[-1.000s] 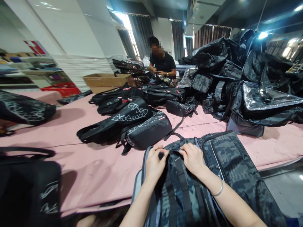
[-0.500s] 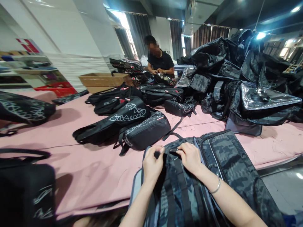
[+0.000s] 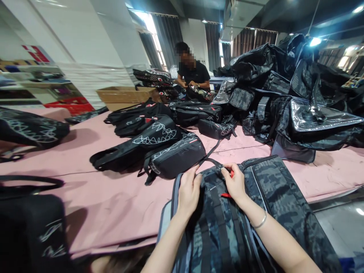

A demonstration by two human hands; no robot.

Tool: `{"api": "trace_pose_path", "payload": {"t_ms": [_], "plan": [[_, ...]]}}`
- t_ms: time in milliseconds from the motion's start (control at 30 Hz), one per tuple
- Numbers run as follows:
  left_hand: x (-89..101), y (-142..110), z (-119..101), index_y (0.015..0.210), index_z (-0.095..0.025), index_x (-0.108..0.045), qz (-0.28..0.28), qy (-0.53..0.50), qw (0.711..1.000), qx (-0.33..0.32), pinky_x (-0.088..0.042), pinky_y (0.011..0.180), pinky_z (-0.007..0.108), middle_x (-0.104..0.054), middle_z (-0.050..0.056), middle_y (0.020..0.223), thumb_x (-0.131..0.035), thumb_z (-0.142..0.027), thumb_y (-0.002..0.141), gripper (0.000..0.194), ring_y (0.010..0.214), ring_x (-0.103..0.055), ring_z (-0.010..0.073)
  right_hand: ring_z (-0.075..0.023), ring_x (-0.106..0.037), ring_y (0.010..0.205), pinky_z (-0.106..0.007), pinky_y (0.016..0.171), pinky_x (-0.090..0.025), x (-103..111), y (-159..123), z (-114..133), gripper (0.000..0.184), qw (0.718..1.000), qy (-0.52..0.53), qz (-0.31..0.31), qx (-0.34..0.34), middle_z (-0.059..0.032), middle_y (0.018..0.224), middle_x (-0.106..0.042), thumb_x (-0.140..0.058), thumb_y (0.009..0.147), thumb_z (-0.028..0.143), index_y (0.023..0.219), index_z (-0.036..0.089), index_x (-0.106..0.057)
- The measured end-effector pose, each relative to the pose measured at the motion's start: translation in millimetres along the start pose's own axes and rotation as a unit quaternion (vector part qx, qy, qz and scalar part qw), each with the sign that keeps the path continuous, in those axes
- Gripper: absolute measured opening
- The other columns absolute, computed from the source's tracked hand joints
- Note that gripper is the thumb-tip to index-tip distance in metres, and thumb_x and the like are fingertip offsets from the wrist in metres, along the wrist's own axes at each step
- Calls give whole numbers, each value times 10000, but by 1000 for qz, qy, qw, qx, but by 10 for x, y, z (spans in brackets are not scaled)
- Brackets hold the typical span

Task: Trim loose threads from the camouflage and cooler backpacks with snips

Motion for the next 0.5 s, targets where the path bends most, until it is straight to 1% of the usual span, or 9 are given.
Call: {"api": "trace_pose_path", "payload": {"t_ms": [100,167,200,300,367,400,433,467,500], "plan": [[-143,3,-22,1207,-155,-519,46,47,997,-43,-436,844,456,-578,135,984,-501,-497,787,542,954,-532,286,-184,-599,791,-296,727,-454,1,9,0,196,1000,-1,0,4,-46,850,-659,-516,822,352,870,183,-602],[-193,7,-30,1216,-131,-502,65,68,994,-59,-400,890,510,-542,182,1106,-536,-487,765,576,1054,-487,334,-185,-602,793,-299,734,-453,6,34,4,201,1000,1,5,10,-46,846,-658,-515,819,356,869,181,-599],[-189,8,-36,1238,-119,-474,71,74,993,-63,-380,916,523,-510,199,1168,-517,-474,781,580,1104,-457,345,-186,-603,801,-300,742,-452,10,52,6,200,1000,2,10,11,-46,846,-658,-515,816,357,865,181,-597],[-56,-22,-77,1302,-105,-385,74,79,992,-69,-323,991,506,-425,205,1287,-418,-434,847,563,1208,-377,325,-181,-605,809,-295,759,-446,50,111,21,192,999,-3,38,2,-37,837,-659,-526,801,358,840,183,-595],[100,-107,-129,1291,-125,-402,79,68,992,-77,-321,1009,481,-434,178,1293,-389,-426,864,522,1214,-384,293,-168,-601,789,-279,753,-441,114,120,47,185,997,-3,72,-6,-22,817,-652,-534,792,357,819,184,-591],[178,-181,-158,1264,-144,-436,97,51,991,-79,-336,1008,460,-465,155,1273,-386,-425,868,488,1196,-412,273,-160,-595,772,-270,743,-438,163,101,69,183,995,-1,96,-10,-13,806,-645,-533,791,358,814,184,-587],[251,-279,-187,1223,-165,-479,131,29,988,-75,-362,997,433,-508,129,1237,-386,-424,870,448,1163,-454,250,-150,-586,754,-261,731,-434,225,61,98,184,992,-1,125,-15,-4,794,-635,-529,794,358,813,184,-585],[314,-403,-217,1173,-186,-522,179,5,982,-66,-393,975,402,-553,103,1188,-386,-421,873,405,1116,-500,228,-141,-573,735,-253,716,-428,304,-5,133,186,988,-4,156,-20,5,782,-622,-520,801,359,820,184,-584],[369,-551,-249,1122,-205,-559,242,-19,969,-55,-422,947,368,-593,79,1137,-388,-416,875,367,1064,-541,208,-132,-560,719,-245,704,-422,401,-96,172,189,982,-11,187,-28,13,771,-608,-509,812,357,838,185,-586]]}}
Point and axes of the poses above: each hand's wrist, its own y-axis towards the middle knuckle, its own x-axis out of the back of the hand, z = x × y, the point moved 3 cm from there along y, towards the middle knuckle
